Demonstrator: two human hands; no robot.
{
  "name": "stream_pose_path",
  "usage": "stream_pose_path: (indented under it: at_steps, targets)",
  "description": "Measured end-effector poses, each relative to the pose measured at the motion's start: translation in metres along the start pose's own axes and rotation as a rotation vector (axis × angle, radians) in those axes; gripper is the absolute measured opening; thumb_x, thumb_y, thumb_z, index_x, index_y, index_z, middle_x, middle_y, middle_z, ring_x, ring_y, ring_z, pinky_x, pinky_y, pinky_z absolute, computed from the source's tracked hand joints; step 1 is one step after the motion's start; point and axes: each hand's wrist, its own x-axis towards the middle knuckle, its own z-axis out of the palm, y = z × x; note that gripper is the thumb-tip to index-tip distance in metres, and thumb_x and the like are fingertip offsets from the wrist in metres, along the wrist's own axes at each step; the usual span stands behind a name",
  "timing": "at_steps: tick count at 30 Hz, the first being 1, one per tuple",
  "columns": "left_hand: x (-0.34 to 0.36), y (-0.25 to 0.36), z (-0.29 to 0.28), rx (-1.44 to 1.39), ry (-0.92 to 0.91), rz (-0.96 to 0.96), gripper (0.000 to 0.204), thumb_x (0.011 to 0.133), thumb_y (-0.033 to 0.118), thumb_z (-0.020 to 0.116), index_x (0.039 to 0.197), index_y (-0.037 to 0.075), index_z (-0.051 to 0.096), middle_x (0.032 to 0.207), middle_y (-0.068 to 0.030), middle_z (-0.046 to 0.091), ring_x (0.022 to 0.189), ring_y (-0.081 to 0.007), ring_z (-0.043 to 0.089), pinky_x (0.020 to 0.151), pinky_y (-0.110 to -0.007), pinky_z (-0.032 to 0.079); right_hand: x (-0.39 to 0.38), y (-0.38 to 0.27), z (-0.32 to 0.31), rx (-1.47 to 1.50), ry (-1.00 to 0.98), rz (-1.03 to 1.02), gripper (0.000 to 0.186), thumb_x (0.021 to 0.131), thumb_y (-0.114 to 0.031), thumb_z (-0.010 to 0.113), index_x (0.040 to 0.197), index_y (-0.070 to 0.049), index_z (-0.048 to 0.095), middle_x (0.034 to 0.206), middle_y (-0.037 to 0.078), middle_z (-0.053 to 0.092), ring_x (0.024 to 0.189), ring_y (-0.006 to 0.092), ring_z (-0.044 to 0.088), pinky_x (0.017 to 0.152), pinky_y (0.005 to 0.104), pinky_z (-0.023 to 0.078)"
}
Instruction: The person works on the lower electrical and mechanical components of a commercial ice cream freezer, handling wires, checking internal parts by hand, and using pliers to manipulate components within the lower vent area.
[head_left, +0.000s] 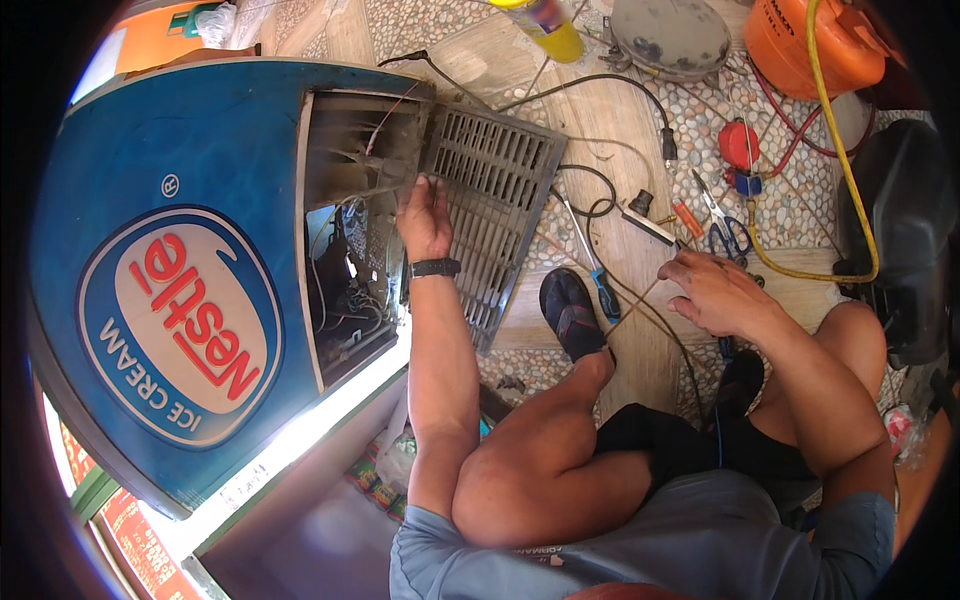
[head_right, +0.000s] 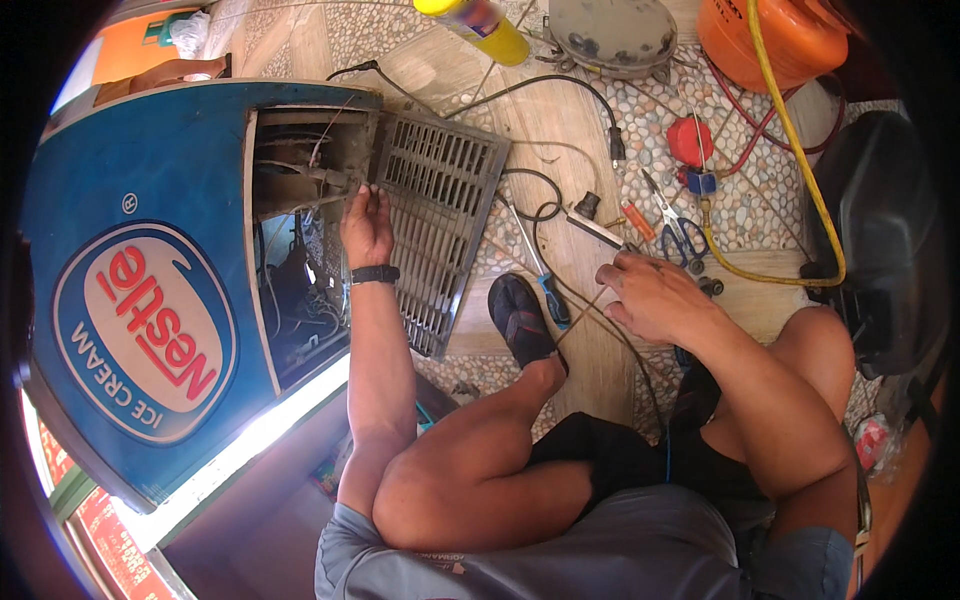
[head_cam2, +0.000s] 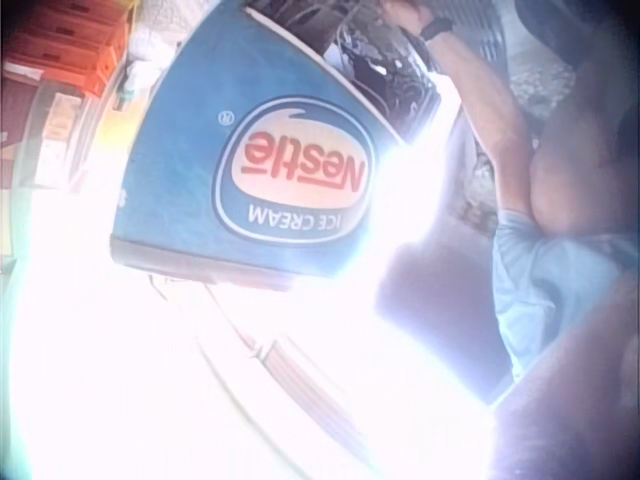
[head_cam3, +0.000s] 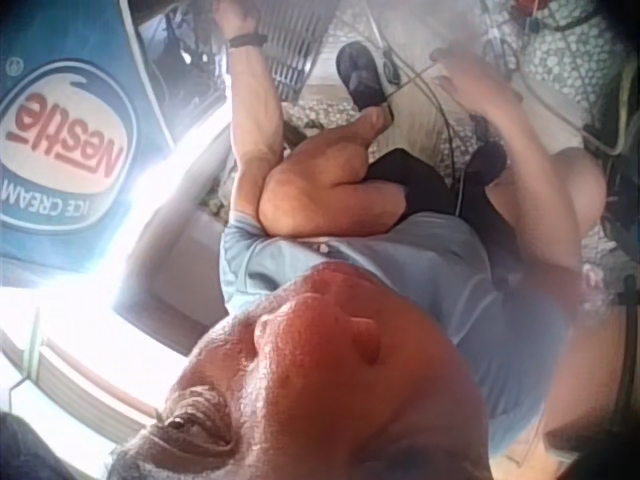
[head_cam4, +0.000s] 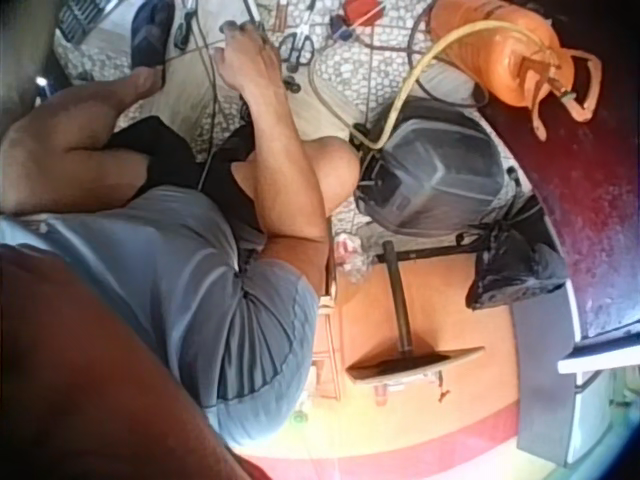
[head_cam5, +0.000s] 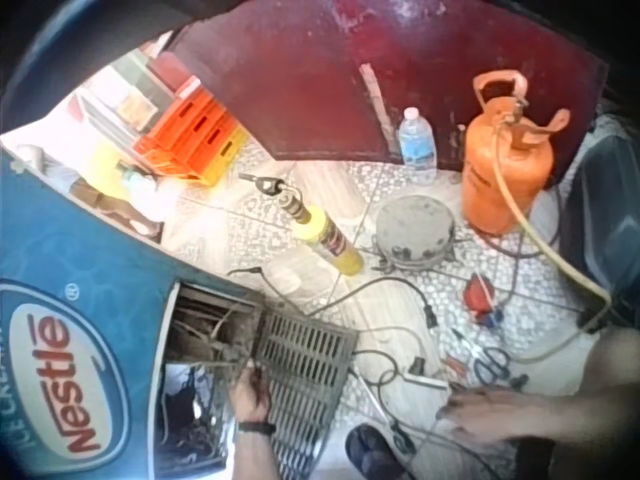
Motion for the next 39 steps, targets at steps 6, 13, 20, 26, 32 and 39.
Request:
stream_pose_path:
  at_steps: [6, 13, 20, 26, 32, 39]
  targets:
    - [0.003, -0.006, -0.001, 0.091, 0.024, 0.080, 0.025, 0.088, 0.007, 0.073, 0.106, 0.003, 0.056, 0.101, -0.0077, 0.064, 0.093, -0.0212, 0.064, 0.088, -0.038, 0.053, 0.002, 0.000, 0.003, -0.034, 0.037, 0.007, 0.040, 0.086, -0.021, 0.067, 0.121, -0.005, 0.058, 0.116, 0.016, 0.059, 0.108, 0.0362, 0.060, 0.091, 0.0453, 0.051]
    - [0.015, -0.009, 0.007, 0.903, 0.253, 0.589, 0.041, 0.090, 0.027, 0.072, 0.105, -0.010, 0.063, 0.096, -0.0231, 0.069, 0.089, -0.0325, 0.067, 0.080, -0.040, 0.052, 0.012, 0.002, 0.001, -0.001, -0.051, -0.026, 0.042, 0.086, -0.022, 0.068, 0.123, -0.005, 0.057, 0.117, 0.016, 0.059, 0.108, 0.0366, 0.060, 0.091, 0.0451, 0.051]
    - [-0.004, -0.017, -0.003, 1.332, 0.246, 0.579, 0.044, 0.089, 0.030, 0.073, 0.104, -0.011, 0.066, 0.096, -0.0224, 0.070, 0.084, -0.0325, 0.067, 0.082, -0.038, 0.051, 0.022, 0.003, 0.000, -0.007, -0.089, -0.008, 0.043, 0.087, -0.024, 0.068, 0.123, -0.005, 0.057, 0.117, 0.016, 0.059, 0.111, 0.0366, 0.060, 0.091, 0.0458, 0.051]
    - [0.002, -0.007, 0.029, 0.518, 0.161, 0.334, 0.035, 0.089, 0.020, 0.074, 0.111, -0.005, 0.064, 0.099, -0.0095, 0.069, 0.083, -0.0171, 0.064, 0.077, -0.029, 0.052, 0.027, 0.006, 0.005, -0.019, -0.093, -0.046, 0.043, 0.087, -0.025, 0.068, 0.124, -0.006, 0.057, 0.118, 0.016, 0.059, 0.110, 0.0369, 0.060, 0.090, 0.0462, 0.051]
    - [0.008, -0.016, 0.008, 0.559, 0.195, 0.418, 0.027, 0.089, 0.016, 0.074, 0.106, -0.001, 0.061, 0.095, -0.0064, 0.067, 0.079, -0.0137, 0.063, 0.071, -0.028, 0.053, 0.034, -0.002, 0.003, -0.030, -0.153, -0.025, 0.043, 0.088, -0.026, 0.067, 0.125, -0.007, 0.056, 0.119, 0.016, 0.058, 0.110, 0.0365, 0.060, 0.090, 0.0461, 0.050]
    - [0.007, -0.008, 0.023, 0.259, 0.164, 0.168, 0.031, 0.088, 0.015, 0.076, 0.109, 0.000, 0.059, 0.096, -0.0057, 0.066, 0.079, -0.0159, 0.065, 0.071, -0.028, 0.054, 0.038, 0.003, 0.006, -0.039, -0.142, -0.022, 0.043, 0.089, -0.027, 0.066, 0.126, -0.007, 0.056, 0.119, 0.016, 0.059, 0.110, 0.0371, 0.060, 0.091, 0.0460, 0.050]
